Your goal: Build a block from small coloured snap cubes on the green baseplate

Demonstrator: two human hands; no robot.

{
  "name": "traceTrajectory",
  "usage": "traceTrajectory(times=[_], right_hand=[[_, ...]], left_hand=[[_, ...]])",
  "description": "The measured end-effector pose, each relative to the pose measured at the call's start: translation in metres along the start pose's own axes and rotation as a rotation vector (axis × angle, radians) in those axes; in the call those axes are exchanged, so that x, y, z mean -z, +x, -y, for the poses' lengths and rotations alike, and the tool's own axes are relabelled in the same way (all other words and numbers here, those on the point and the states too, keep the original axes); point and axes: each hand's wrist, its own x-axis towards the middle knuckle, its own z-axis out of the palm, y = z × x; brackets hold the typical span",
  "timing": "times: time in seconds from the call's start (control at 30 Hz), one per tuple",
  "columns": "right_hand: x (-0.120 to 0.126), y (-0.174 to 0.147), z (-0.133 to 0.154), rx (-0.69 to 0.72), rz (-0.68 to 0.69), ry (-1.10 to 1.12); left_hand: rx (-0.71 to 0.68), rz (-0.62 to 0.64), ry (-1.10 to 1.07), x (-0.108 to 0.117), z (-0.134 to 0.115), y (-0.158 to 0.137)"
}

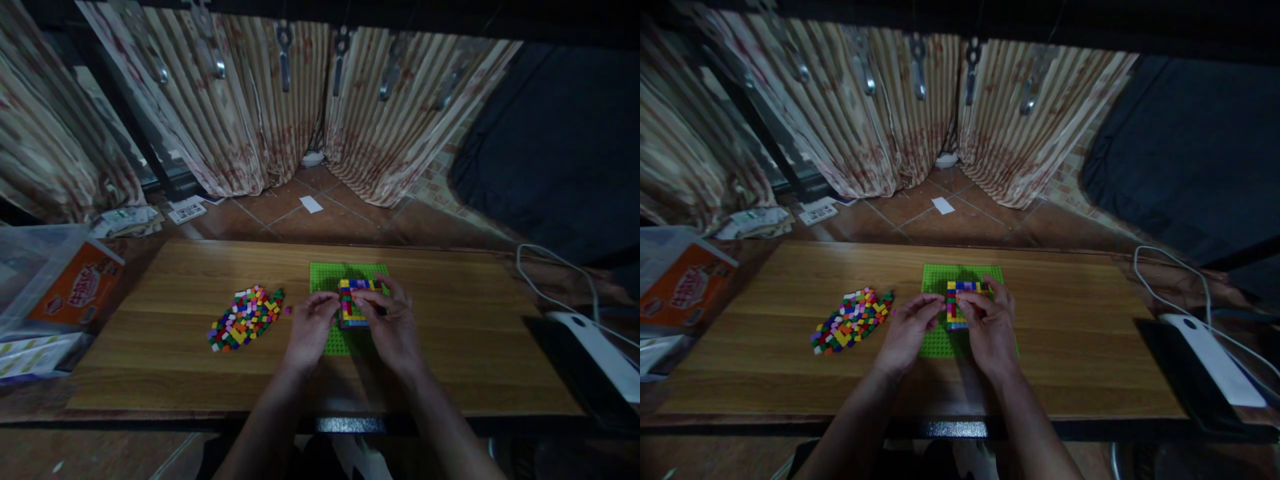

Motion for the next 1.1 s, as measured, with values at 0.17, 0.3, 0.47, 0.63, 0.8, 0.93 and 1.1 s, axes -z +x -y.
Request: traceTrajectory(times=[0.17,0.3,0.47,0.63,0.8,0.93,1.1], right_hand=[[-0.006,0.002,-0.006,-0.092,-0.003,0.142],[-0.007,0.003,-0.006,-0.125,-0.011,0.183],[-0.01,0.007,-0.008,-0.157,-0.038,0.219],[-0.01,0.008,-0.012,-0.2,-0.04,0.229],[-0.011,0.009,-0.015,-0.205,-0.045,0.262],[-0.013,0.009,-0.015,-0.224,-0.049,0.286],[-0.011,0.01,-0.018,-0.188,-0.028,0.274]], left_hand=[[0.011,0.013,0.004,0.0,-0.001,0.001],[0.025,0.017,-0.004,0.0,-0.001,0.001],[0.017,0.016,0.002,0.0,0.0,0.002],[0.008,0.022,0.016,-0.001,0.003,0.001],[-0.021,0.02,0.067,-0.001,0.007,0.001],[-0.035,0.005,0.084,-0.002,0.011,0.001],[-0.036,0.001,0.076,-0.003,0.011,0.0]])
